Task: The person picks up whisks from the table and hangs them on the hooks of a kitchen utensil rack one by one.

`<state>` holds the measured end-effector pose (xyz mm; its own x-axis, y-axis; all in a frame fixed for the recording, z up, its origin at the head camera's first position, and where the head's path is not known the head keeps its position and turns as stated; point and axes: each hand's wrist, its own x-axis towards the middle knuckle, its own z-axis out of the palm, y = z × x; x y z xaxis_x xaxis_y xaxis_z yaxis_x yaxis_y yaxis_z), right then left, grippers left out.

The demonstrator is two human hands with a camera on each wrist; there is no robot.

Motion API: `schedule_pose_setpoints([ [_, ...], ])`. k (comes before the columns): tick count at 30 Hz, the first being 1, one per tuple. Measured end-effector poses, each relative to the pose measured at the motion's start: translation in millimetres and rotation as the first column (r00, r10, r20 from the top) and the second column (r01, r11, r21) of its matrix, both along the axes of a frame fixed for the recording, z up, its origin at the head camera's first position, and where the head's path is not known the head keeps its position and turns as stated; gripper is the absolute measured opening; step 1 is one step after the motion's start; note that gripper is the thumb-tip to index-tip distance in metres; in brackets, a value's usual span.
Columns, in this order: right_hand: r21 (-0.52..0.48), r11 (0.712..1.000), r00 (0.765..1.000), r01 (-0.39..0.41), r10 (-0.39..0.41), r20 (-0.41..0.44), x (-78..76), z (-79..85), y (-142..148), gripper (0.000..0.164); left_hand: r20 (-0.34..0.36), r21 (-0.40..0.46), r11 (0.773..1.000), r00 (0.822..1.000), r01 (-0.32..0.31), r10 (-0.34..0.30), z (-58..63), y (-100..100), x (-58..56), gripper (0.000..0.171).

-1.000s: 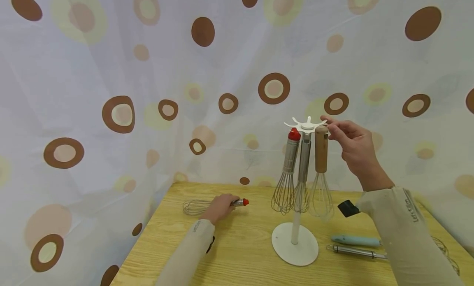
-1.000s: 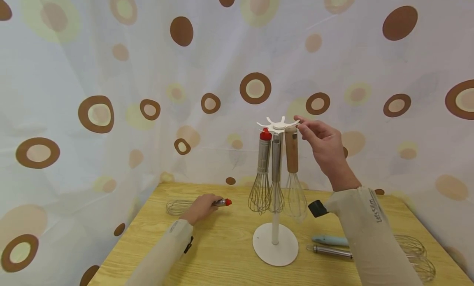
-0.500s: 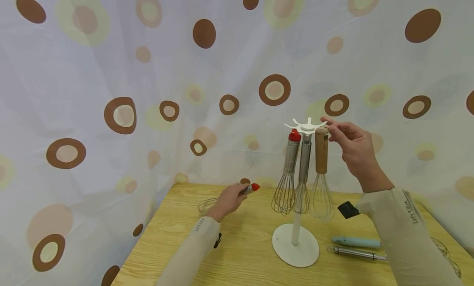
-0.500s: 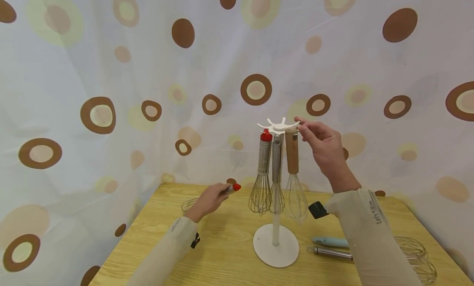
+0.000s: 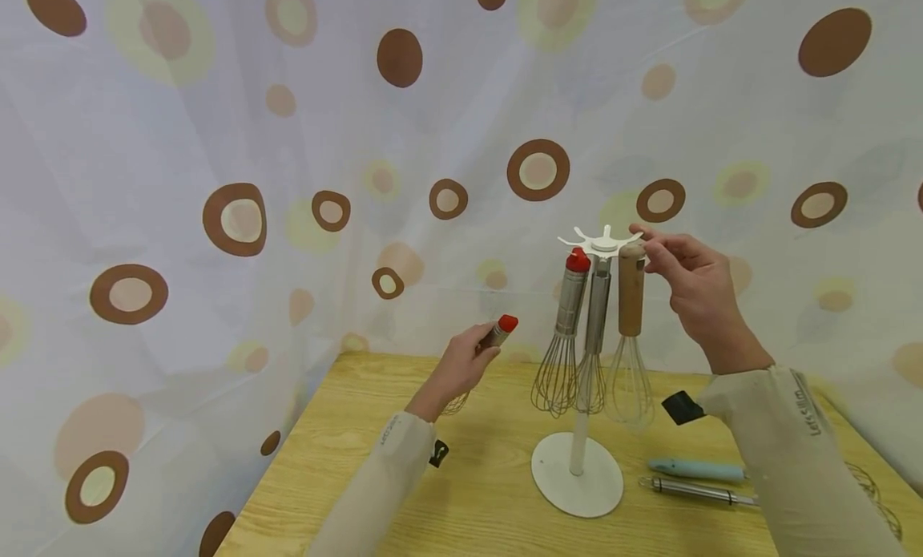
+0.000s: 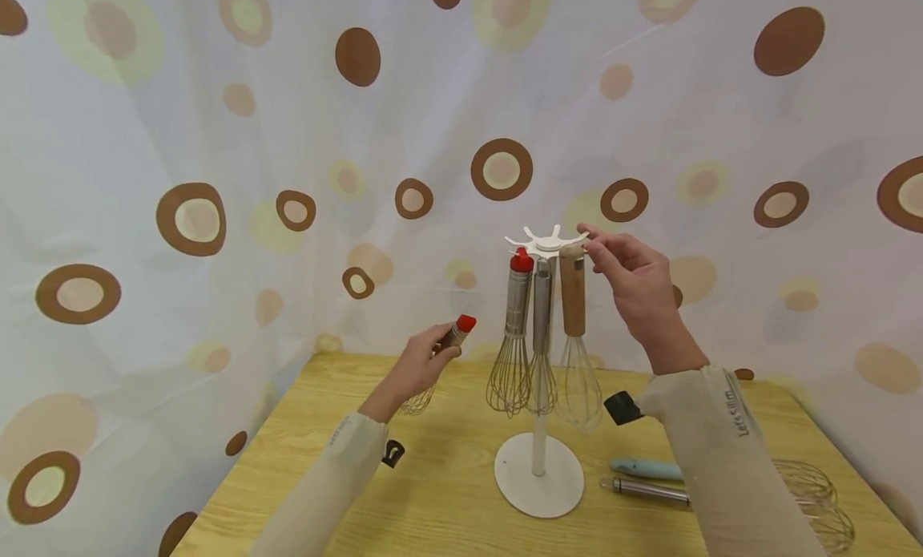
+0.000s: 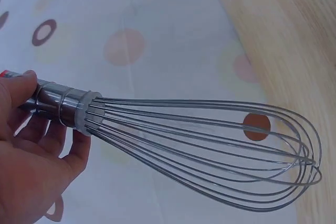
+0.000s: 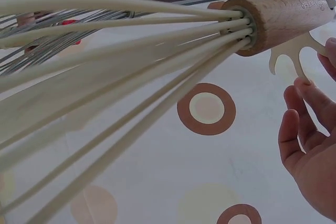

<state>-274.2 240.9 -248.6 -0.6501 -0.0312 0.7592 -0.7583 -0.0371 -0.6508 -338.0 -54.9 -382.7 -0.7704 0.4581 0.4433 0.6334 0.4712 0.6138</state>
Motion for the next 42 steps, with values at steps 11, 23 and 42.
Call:
schedule_pose_setpoints([
  [11,0.0,1.0,0.999,-0.009,0.009,0.05,3.4,0.4,3.1,0.016,-0.046,0.131,0.989,0.997,0.063,-0.058,38.0,12.6,11.5,0.044],
  [23,-0.002,1.0,0.998,-0.025,0.026,0.05,3.4,1.0,4.3,0.016,0.007,0.35,0.934,0.997,0.069,-0.076,70.4,31.0,18.6,0.041],
  [42,-0.047,0.997,0.998,-0.055,0.056,0.027,-0.7,-1.9,-1.1,0.017,-0.041,0.476,0.876,0.997,0.072,-0.059,98.1,48.6,24.7,0.041],
])
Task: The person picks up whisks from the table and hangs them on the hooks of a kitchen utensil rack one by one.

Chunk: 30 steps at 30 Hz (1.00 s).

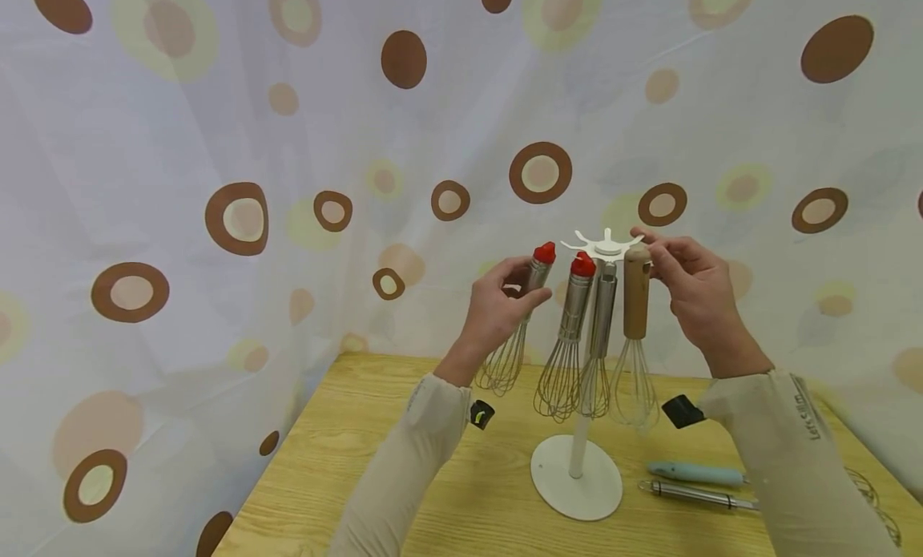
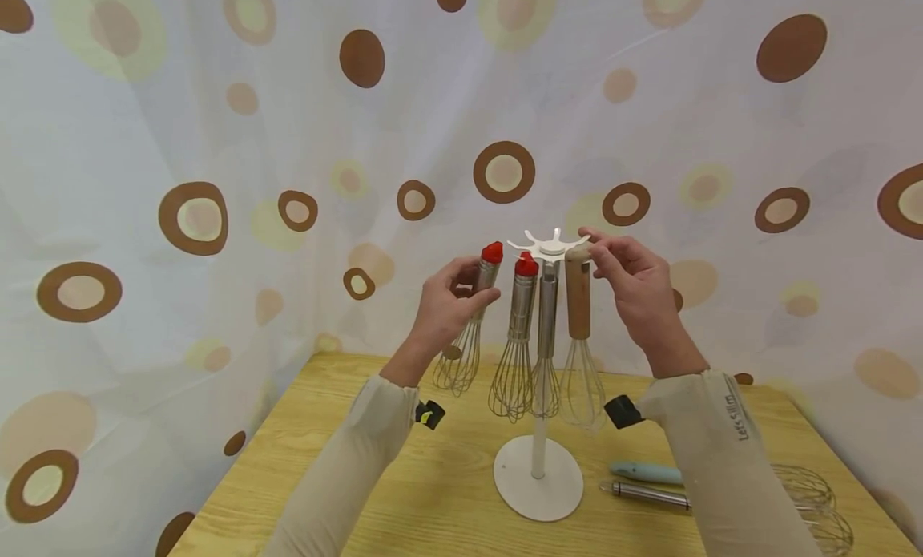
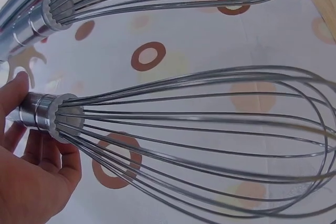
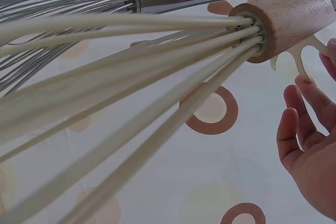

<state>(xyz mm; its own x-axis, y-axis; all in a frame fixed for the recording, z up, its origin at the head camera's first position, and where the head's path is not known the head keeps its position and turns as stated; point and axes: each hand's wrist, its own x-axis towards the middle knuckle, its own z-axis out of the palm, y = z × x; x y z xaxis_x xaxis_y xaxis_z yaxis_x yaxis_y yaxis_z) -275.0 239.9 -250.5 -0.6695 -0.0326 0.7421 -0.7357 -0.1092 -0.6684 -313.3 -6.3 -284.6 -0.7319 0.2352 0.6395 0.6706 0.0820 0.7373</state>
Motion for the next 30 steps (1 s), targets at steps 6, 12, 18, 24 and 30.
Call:
schedule_pose_setpoints([
  [6,-0.005,1.0,1.0,-0.014,0.014,0.004,0.3,-1.1,0.5,0.017,-0.017,0.006,1.0,1.0,-0.011,0.011,4.2,6.9,0.2,0.041],
  [12,0.013,1.0,1.0,0.0,0.0,0.006,1.2,-1.7,1.7,0.017,-0.038,-0.006,1.0,0.999,-0.026,0.026,6.2,12.2,1.0,0.042],
  [18,0.016,1.0,1.0,0.01,-0.011,0.013,1.6,-3.6,2.6,0.016,-0.068,-0.053,0.998,0.997,-0.043,0.039,7.3,17.5,4.3,0.044],
  [24,0.04,0.999,1.0,0.007,-0.008,0.013,1.5,-3.9,5.4,0.016,-0.096,-0.073,0.997,0.995,-0.022,0.015,2.5,19.5,3.5,0.046],
  [30,0.07,0.997,0.999,0.021,-0.023,0.027,2.3,-0.2,7.8,0.016,-0.067,-0.108,0.993,0.997,0.036,-0.044,-0.4,19.0,2.1,0.05],
])
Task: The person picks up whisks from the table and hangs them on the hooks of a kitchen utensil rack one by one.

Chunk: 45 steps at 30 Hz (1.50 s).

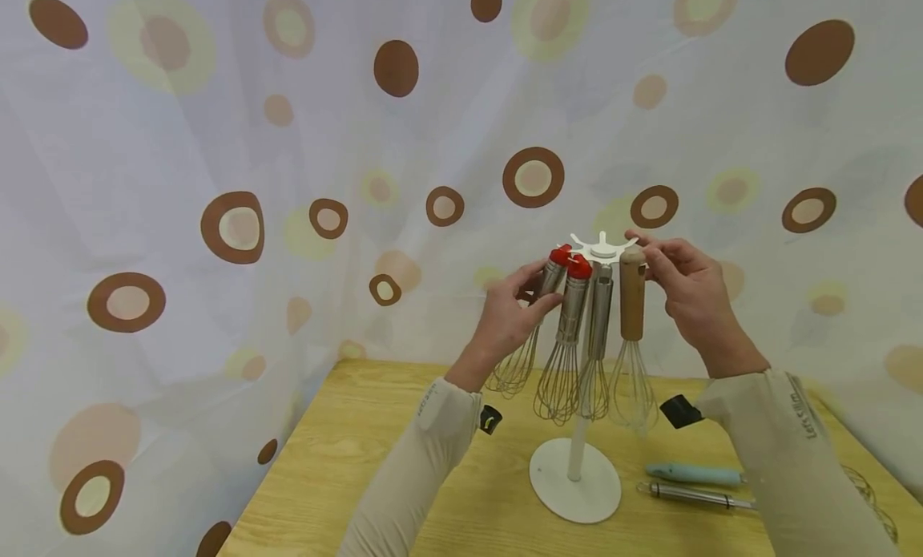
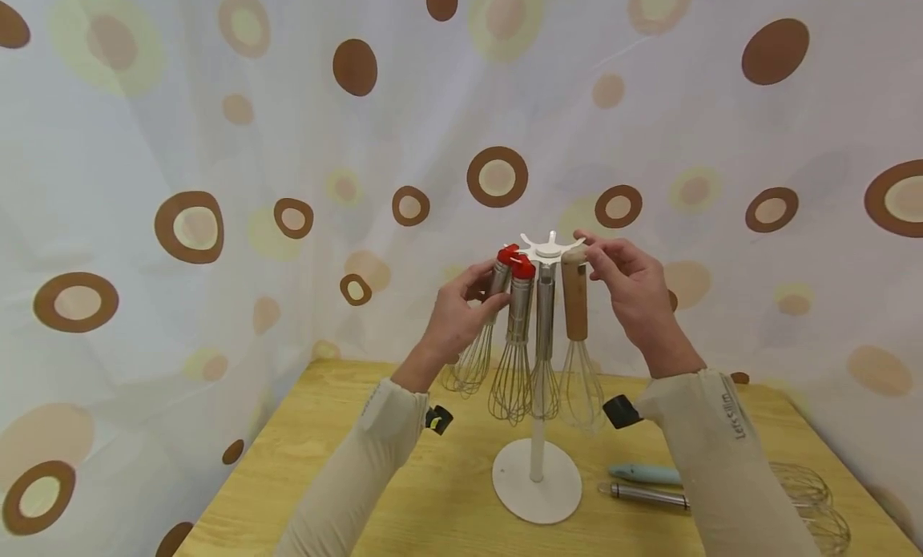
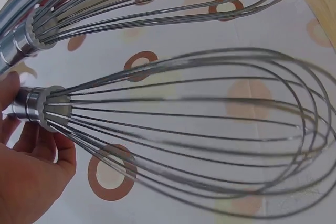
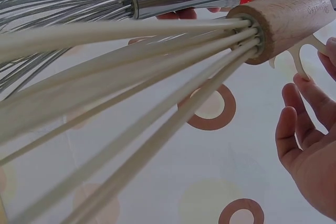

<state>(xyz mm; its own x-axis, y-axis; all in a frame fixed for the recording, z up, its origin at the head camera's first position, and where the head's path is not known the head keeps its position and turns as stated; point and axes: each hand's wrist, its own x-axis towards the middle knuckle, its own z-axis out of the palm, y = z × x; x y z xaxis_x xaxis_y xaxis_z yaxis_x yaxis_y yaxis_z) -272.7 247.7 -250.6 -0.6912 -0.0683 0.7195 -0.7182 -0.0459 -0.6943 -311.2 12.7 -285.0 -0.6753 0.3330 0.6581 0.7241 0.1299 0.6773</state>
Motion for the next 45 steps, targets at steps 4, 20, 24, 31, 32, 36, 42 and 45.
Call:
schedule_pose_setpoints([
  [4,0.005,1.0,1.0,-0.001,0.001,0.0,-0.3,0.0,0.7,0.016,0.03,-0.042,0.997,0.997,0.066,-0.064,-5.9,-1.9,-0.9,0.052],
  [20,-0.004,1.0,0.999,-0.013,0.013,0.039,1.5,-3.2,3.5,0.016,0.019,-0.068,0.99,0.993,0.12,-0.119,-15.7,-6.6,-3.2,0.045],
  [24,0.05,0.997,0.995,0.065,-0.069,0.071,2.3,-7.9,5.3,0.019,0.058,-0.055,0.991,0.991,0.123,-0.12,-7.4,-8.5,7.2,0.041],
  [31,0.238,0.952,0.97,0.193,-0.222,0.101,1.3,-27.5,21.0,0.023,0.016,0.047,0.992,0.993,0.119,-0.12,20.6,-8.9,36.2,0.047],
  [32,0.268,0.942,0.967,0.204,-0.237,0.098,0.8,-31.7,24.6,0.023,0.003,0.062,0.992,0.994,0.108,-0.108,22.1,-7.4,35.6,0.048],
  [36,0.369,0.902,0.951,0.224,-0.285,0.121,0.6,-50.7,38.6,0.026,-0.027,0.106,0.993,0.998,0.056,-0.053,24.5,-0.9,27.4,0.046],
  [42,0.55,0.803,0.913,0.229,-0.373,0.165,2.9,-83.9,57.9,0.035,-0.07,0.126,0.992,0.997,0.031,-0.022,32.0,5.8,22.0,0.041],
  [45,0.628,0.753,0.907,0.197,-0.384,0.175,4.4,-101.0,66.5,0.035,-0.073,0.128,0.992,0.997,0.006,0.003,35.8,9.3,22.9,0.039],
])
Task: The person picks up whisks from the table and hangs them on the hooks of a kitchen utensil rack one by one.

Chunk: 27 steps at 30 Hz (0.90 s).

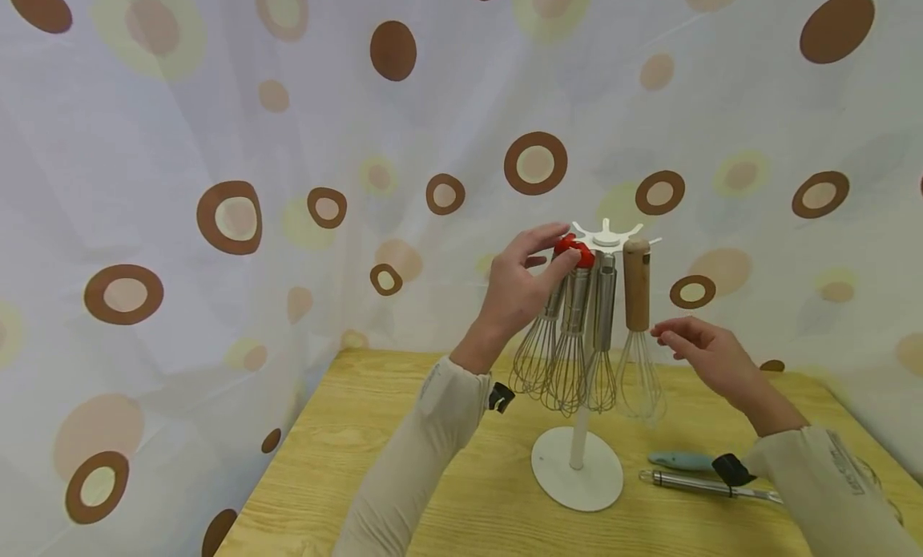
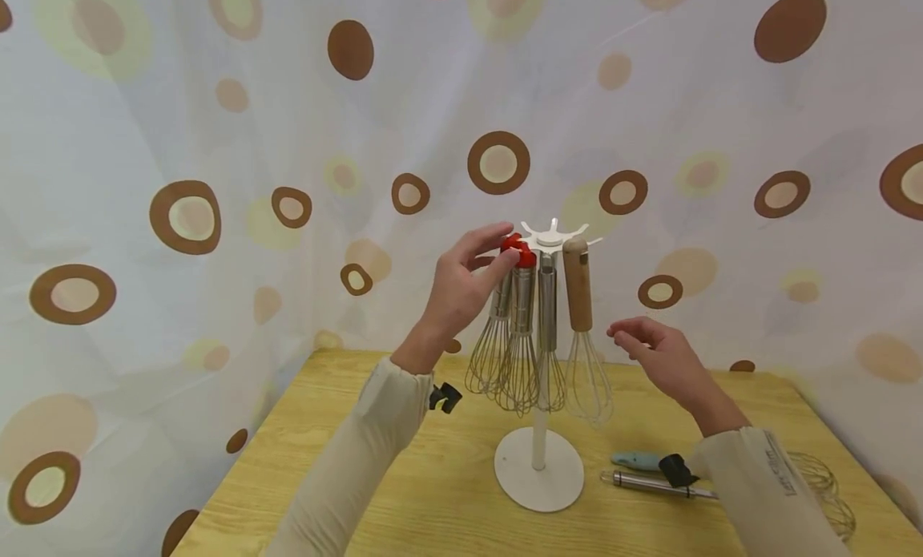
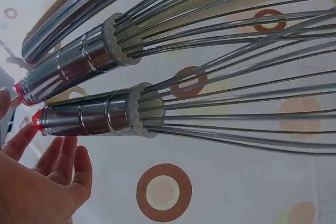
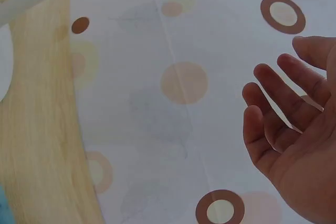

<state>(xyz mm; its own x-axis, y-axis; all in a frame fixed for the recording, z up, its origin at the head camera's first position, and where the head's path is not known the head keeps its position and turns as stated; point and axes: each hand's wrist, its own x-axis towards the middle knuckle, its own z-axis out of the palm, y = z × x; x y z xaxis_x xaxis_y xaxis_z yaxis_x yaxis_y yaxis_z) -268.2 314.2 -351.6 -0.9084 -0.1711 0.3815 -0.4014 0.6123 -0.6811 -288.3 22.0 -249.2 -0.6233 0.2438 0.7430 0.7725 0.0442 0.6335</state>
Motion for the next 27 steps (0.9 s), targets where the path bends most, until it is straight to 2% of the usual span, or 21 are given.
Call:
schedule_pose_setpoints([
  [4,0.13,0.99,0.997,-0.046,0.037,0.07,2.5,-22.7,8.6,0.033,-0.008,0.027,0.999,0.999,-0.035,0.035,2.7,3.8,0.6,0.036],
  [9,0.232,0.96,0.979,-0.155,0.119,0.164,6.0,-51.4,15.0,0.021,-0.02,0.044,0.996,0.996,-0.082,0.083,2.9,6.1,2.6,0.03],
  [13,0.254,0.938,0.952,-0.235,0.169,0.255,7.8,-69.1,20.7,0.016,-0.038,0.032,0.992,0.991,-0.125,0.126,2.7,6.5,3.2,0.029],
  [19,0.277,0.892,0.902,-0.357,0.252,0.349,10.3,-89.4,35.6,0.025,-0.086,0.01,0.982,0.979,-0.187,0.187,2.6,9.0,2.9,0.03],
  [23,0.266,0.869,0.869,-0.417,0.295,0.398,13.8,-99.5,44.5,0.02,-0.075,0.014,0.978,0.975,-0.21,0.21,2.1,9.5,3.6,0.029],
  [25,0.264,0.866,0.861,-0.426,0.298,0.412,16.0,-103.6,47.7,0.019,-0.062,0.017,0.977,0.975,-0.212,0.212,1.8,9.0,4.0,0.029],
  [27,0.281,0.856,0.864,-0.434,0.308,0.399,18.6,-107.3,50.1,0.021,-0.053,0.017,0.977,0.976,-0.211,0.212,1.4,8.6,3.4,0.029],
])
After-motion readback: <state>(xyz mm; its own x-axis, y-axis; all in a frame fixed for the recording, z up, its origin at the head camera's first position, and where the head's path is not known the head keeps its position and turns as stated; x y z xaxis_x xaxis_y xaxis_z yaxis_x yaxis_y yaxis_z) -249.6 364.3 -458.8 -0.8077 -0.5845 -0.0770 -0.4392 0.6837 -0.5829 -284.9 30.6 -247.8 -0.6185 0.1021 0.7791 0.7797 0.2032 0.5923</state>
